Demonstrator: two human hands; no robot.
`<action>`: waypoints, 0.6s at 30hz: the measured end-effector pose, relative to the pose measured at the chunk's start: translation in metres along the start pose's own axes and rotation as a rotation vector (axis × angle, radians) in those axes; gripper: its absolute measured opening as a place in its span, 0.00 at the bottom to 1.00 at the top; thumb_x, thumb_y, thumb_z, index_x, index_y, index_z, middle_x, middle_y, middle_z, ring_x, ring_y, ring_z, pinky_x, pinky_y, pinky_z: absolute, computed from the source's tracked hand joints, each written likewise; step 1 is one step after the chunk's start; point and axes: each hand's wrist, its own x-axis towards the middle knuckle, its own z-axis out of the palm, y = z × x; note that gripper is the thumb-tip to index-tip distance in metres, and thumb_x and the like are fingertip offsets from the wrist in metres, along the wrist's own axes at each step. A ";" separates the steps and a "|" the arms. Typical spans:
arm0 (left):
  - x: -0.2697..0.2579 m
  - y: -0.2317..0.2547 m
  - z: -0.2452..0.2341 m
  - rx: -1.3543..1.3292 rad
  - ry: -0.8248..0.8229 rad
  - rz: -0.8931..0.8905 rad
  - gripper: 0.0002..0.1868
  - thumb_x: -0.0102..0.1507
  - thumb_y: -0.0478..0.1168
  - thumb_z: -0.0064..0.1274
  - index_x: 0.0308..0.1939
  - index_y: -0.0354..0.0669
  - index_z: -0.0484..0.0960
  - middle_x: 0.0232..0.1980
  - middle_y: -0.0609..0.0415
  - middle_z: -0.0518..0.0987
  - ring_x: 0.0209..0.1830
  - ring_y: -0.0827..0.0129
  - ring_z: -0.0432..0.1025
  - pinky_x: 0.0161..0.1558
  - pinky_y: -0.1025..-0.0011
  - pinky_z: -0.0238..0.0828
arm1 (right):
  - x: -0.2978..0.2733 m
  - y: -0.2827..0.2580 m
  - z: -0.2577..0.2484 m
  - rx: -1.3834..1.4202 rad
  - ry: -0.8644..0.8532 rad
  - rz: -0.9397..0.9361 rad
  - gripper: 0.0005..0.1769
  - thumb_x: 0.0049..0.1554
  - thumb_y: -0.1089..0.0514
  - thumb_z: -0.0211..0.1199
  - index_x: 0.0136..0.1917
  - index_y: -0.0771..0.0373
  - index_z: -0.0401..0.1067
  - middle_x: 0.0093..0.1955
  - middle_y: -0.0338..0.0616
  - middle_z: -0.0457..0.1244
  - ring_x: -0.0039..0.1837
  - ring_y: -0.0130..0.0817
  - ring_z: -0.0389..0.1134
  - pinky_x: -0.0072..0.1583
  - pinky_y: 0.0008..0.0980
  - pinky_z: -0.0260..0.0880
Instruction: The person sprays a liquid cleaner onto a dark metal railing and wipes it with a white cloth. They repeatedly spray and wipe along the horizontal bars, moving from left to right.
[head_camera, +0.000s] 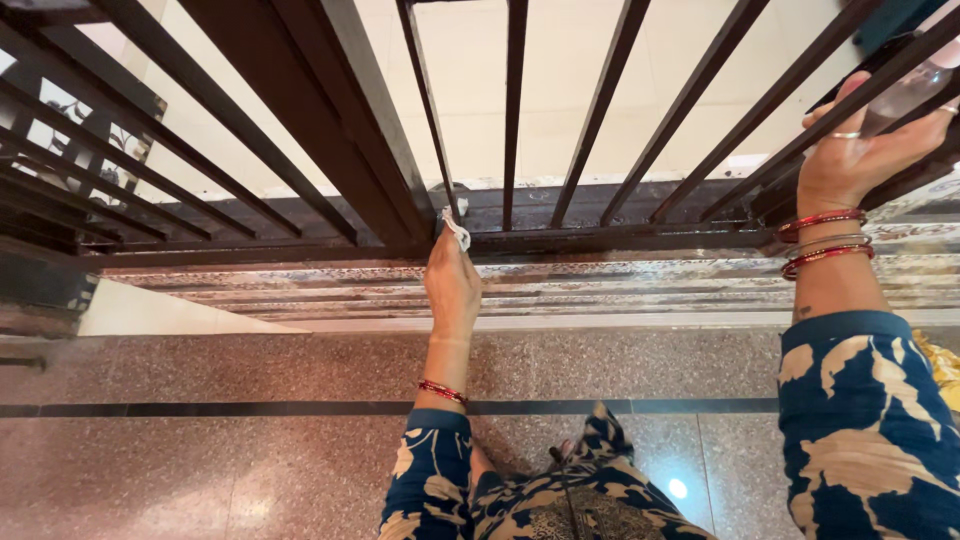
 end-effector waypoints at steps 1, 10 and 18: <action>-0.002 0.001 0.000 -0.003 -0.017 -0.036 0.22 0.65 0.27 0.48 0.64 0.31 0.73 0.58 0.34 0.79 0.54 0.42 0.76 0.55 0.55 0.73 | 0.000 -0.003 0.001 -0.006 0.000 -0.009 0.36 0.72 0.58 0.58 0.82 0.66 0.42 0.50 0.50 0.62 0.41 0.35 0.68 0.47 0.34 0.70; -0.027 0.035 0.019 0.212 0.071 0.141 0.20 0.62 0.29 0.52 0.59 0.36 0.77 0.60 0.44 0.80 0.65 0.52 0.73 0.72 0.57 0.66 | 0.000 0.011 -0.004 0.010 -0.034 -0.027 0.33 0.73 0.58 0.55 0.83 0.64 0.43 0.53 0.49 0.63 0.43 0.35 0.66 0.49 0.34 0.71; -0.018 0.065 0.054 0.217 -0.273 0.040 0.31 0.68 0.54 0.50 0.62 0.29 0.72 0.65 0.32 0.71 0.71 0.41 0.60 0.75 0.49 0.47 | 0.007 -0.032 0.013 0.020 0.046 -0.011 0.28 0.79 0.57 0.66 0.76 0.71 0.50 0.49 0.50 0.65 0.41 0.36 0.70 0.44 0.34 0.77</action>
